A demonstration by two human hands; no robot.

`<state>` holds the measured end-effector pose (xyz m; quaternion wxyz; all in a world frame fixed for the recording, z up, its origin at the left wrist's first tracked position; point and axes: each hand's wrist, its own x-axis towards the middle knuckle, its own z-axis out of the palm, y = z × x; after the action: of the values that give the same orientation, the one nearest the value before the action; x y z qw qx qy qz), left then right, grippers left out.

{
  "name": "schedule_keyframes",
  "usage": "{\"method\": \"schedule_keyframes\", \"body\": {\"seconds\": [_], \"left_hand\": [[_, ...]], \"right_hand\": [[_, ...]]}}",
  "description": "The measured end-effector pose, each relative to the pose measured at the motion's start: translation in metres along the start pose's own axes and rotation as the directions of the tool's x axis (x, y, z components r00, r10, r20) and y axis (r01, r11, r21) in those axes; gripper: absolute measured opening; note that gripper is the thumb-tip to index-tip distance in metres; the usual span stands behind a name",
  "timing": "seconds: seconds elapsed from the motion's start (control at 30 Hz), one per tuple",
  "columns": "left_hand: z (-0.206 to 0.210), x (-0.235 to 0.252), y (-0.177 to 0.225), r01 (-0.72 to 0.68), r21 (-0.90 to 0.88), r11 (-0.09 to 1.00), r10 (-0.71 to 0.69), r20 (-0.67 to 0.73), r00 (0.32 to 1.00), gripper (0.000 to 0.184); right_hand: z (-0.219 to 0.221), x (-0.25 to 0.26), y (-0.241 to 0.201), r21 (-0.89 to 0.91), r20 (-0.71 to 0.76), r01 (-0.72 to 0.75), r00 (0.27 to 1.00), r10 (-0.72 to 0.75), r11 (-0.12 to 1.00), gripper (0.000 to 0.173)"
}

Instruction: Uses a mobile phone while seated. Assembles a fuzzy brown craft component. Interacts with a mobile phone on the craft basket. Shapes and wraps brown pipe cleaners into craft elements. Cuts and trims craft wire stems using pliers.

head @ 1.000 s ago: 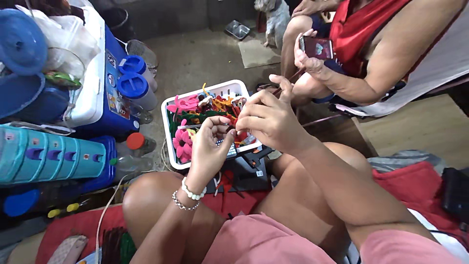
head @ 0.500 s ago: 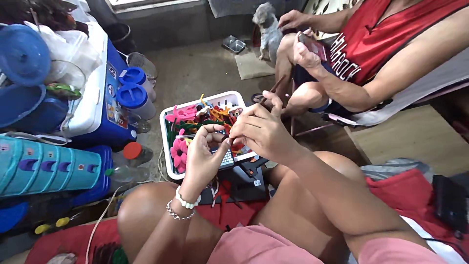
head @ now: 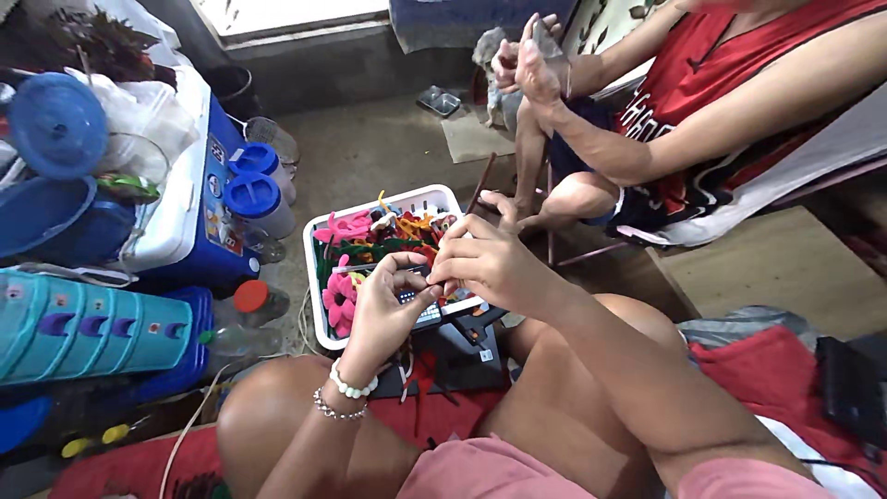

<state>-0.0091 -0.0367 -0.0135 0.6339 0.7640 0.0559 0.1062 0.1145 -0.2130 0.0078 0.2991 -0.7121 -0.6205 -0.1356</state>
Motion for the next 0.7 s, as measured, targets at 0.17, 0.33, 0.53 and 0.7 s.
{"method": "schedule_keyframes", "body": {"seconds": [0.17,0.33,0.53,0.7], "left_hand": [[0.002,0.0,0.002,0.004,0.024,1.0,-0.004,0.012,1.0,0.032],[0.004,0.0,0.003,-0.01,-0.038,0.999,0.008,-0.048,0.999,0.019],[0.004,0.001,0.005,0.1,-0.306,0.947,-0.136,-0.098,0.986,0.005],[0.012,-0.002,0.009,0.246,-0.533,0.809,-0.332,-0.07,0.941,0.008]], "right_hand": [[-0.001,-0.001,0.001,0.009,-0.006,0.019,1.0,-0.019,1.0,0.013],[-0.004,-0.001,0.003,-0.047,-0.021,0.012,1.0,-0.013,0.999,0.013],[0.002,0.001,-0.002,-0.092,-0.101,-0.039,0.994,0.03,0.995,0.014],[0.006,0.001,-0.005,-0.115,-0.137,-0.06,0.99,0.044,0.992,0.013]]}}
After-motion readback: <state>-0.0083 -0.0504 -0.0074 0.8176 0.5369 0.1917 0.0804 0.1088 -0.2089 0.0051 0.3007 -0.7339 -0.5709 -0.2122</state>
